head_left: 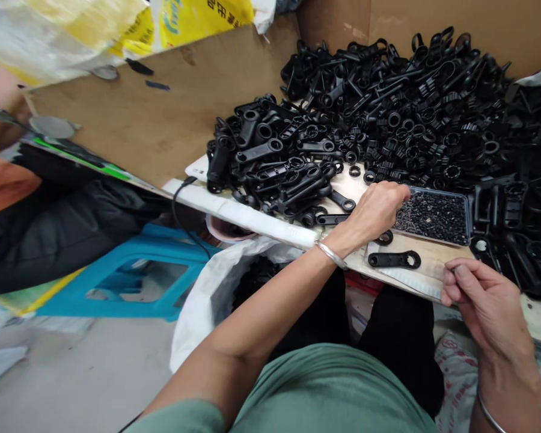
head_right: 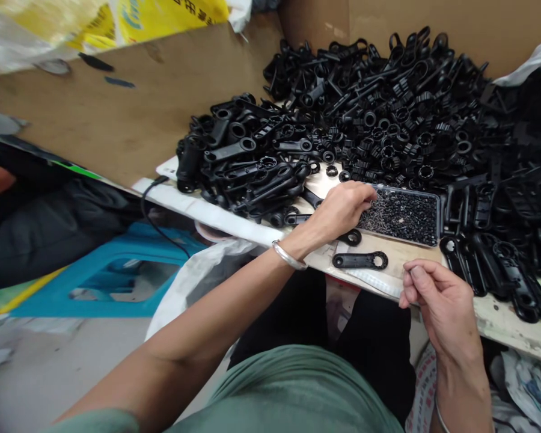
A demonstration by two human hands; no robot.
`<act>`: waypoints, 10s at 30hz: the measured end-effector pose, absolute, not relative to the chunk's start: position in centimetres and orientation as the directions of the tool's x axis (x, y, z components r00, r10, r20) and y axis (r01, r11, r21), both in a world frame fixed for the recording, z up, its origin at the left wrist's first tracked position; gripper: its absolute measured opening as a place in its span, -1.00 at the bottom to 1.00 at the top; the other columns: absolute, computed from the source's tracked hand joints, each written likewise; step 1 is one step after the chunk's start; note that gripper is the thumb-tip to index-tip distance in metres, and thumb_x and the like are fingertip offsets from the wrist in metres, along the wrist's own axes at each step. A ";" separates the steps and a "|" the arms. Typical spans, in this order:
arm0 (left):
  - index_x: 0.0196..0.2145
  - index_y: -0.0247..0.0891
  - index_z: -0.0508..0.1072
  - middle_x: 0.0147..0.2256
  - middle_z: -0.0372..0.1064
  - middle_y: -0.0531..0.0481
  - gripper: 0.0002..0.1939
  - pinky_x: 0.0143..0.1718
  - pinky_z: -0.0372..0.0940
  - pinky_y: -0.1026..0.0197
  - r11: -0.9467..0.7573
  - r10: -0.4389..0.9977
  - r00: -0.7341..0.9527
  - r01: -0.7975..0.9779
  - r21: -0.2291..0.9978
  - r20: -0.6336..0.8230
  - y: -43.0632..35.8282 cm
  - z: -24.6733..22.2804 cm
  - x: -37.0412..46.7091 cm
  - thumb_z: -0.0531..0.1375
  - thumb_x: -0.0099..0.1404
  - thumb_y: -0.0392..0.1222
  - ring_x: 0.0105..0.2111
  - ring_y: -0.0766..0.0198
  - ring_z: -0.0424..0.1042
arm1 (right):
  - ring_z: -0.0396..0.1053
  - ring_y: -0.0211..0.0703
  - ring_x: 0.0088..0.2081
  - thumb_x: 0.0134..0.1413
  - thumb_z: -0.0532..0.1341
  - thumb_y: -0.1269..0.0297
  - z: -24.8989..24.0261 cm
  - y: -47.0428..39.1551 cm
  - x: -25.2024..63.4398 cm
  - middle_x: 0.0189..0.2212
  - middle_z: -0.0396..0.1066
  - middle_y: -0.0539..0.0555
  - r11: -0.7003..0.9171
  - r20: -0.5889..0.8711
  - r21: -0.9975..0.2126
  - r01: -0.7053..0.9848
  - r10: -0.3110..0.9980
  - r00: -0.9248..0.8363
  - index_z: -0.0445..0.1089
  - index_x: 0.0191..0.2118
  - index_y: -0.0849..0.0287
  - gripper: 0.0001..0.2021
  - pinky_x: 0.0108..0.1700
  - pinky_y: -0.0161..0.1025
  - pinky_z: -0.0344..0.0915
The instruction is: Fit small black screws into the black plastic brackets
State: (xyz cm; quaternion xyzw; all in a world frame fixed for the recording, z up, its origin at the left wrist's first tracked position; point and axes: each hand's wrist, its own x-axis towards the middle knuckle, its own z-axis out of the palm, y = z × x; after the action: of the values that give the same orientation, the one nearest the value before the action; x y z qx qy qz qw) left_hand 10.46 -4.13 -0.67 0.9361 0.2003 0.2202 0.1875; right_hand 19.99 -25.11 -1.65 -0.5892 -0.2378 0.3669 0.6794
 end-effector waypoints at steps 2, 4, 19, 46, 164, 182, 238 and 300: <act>-0.32 -0.32 0.48 -0.33 0.49 -0.03 -0.85 -0.19 0.28 0.19 -0.740 0.531 0.759 0.198 0.643 0.377 -4.3 -0.5 10.1 0.14 0.26 -0.47 -0.28 0.23 0.44 | 0.33 -0.35 -0.60 -0.11 0.48 0.18 -1.6 -25.0 19.9 -0.56 0.42 0.01 0.045 -0.100 -0.977 -0.211 0.773 0.627 0.59 -0.39 0.16 -0.81 -0.59 -0.39 0.40; -0.39 -0.32 0.45 -0.42 0.45 0.05 -0.87 -0.27 0.31 0.24 -0.507 0.630 0.707 0.060 0.860 0.322 -4.9 -0.5 9.7 0.19 0.21 -0.49 -0.39 0.33 0.43 | 0.37 -0.34 -0.57 -0.13 0.48 0.22 -1.6 -24.9 19.7 -0.51 0.47 0.03 0.059 -0.077 -0.980 -0.189 0.767 0.637 0.59 -0.37 0.15 -0.83 -0.54 -0.39 0.43; -0.41 -0.39 0.45 -0.48 0.50 0.01 -0.67 -0.35 0.40 0.34 0.565 0.640 0.759 -0.358 0.743 -0.121 -10.7 -0.4 5.7 0.49 -0.07 -0.26 -0.45 0.33 0.55 | 0.55 -0.21 -0.39 -0.08 0.46 0.31 -0.8 -22.9 17.2 -0.35 0.58 0.06 0.128 0.026 -0.986 -0.110 0.760 0.649 0.57 -0.32 0.12 -0.85 -0.36 -0.32 0.55; -0.43 -0.36 0.50 -0.40 0.47 0.02 -0.84 -0.19 0.37 0.25 0.375 0.725 0.688 -0.416 0.828 0.018 -11.9 -1.1 6.0 0.39 -0.01 -0.38 -0.34 0.35 0.46 | 0.47 -0.26 -0.46 -0.03 0.42 0.27 -1.5 -21.6 15.9 -0.34 0.56 0.03 0.058 0.215 -0.970 0.236 0.656 0.724 0.58 -0.26 0.14 -0.84 -0.37 -0.28 0.50; -0.14 -0.32 0.48 -0.17 0.54 -0.10 -0.85 0.00 0.36 0.10 -0.851 0.442 0.688 0.121 0.510 0.575 -12.5 -4.8 1.9 0.21 0.32 -0.39 -0.08 0.17 0.47 | 0.48 -0.17 -0.48 0.09 0.27 0.13 -2.3 -25.8 18.6 -0.45 0.57 0.03 -0.250 0.395 -0.564 0.787 0.756 0.522 0.56 -0.36 0.13 -0.80 -0.34 -0.23 0.43; -0.14 -0.29 0.46 -0.24 0.54 -0.03 -0.83 -0.16 0.21 0.13 -0.867 0.408 0.805 0.195 0.457 0.430 -12.8 -2.7 5.1 0.10 0.39 -0.38 -0.18 0.18 0.47 | 0.48 -0.17 -0.47 0.12 0.26 0.16 -2.5 -25.7 18.4 -0.44 0.57 0.03 -0.250 0.387 -0.547 0.799 0.770 0.507 0.56 -0.34 0.13 -0.82 -0.36 -0.25 0.39; -0.13 -0.32 0.44 -0.19 0.58 -0.08 -0.89 -0.06 0.34 0.11 -0.823 0.489 0.563 0.047 0.565 0.666 -13.9 -6.3 3.0 0.18 0.38 -0.35 -0.14 0.20 0.56 | 0.50 -0.19 -0.44 0.18 0.24 0.21 -1.9 -25.8 19.0 -0.42 0.57 0.04 -0.162 0.456 -0.444 0.881 0.806 0.378 0.54 -0.34 0.16 -0.83 -0.34 -0.30 0.41; -0.03 -0.34 0.42 -0.21 0.59 -0.06 -0.80 -0.06 0.32 0.14 -0.748 0.568 0.550 0.034 0.663 0.613 -14.2 -7.0 3.2 0.18 0.39 -0.31 -0.23 0.27 0.56 | 0.54 -0.05 -0.34 0.23 0.14 0.15 -0.5 -23.9 18.6 -0.35 0.59 0.10 -0.305 0.103 -0.393 0.868 0.923 0.371 0.54 -0.26 0.16 -0.73 -0.33 -0.23 0.33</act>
State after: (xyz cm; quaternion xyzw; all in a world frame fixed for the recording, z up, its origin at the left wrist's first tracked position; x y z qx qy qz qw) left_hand 3.19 -14.17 -7.03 0.8259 0.1820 0.4380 0.3047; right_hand 18.56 -23.92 -0.48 -0.8045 -0.5564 0.0710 0.1952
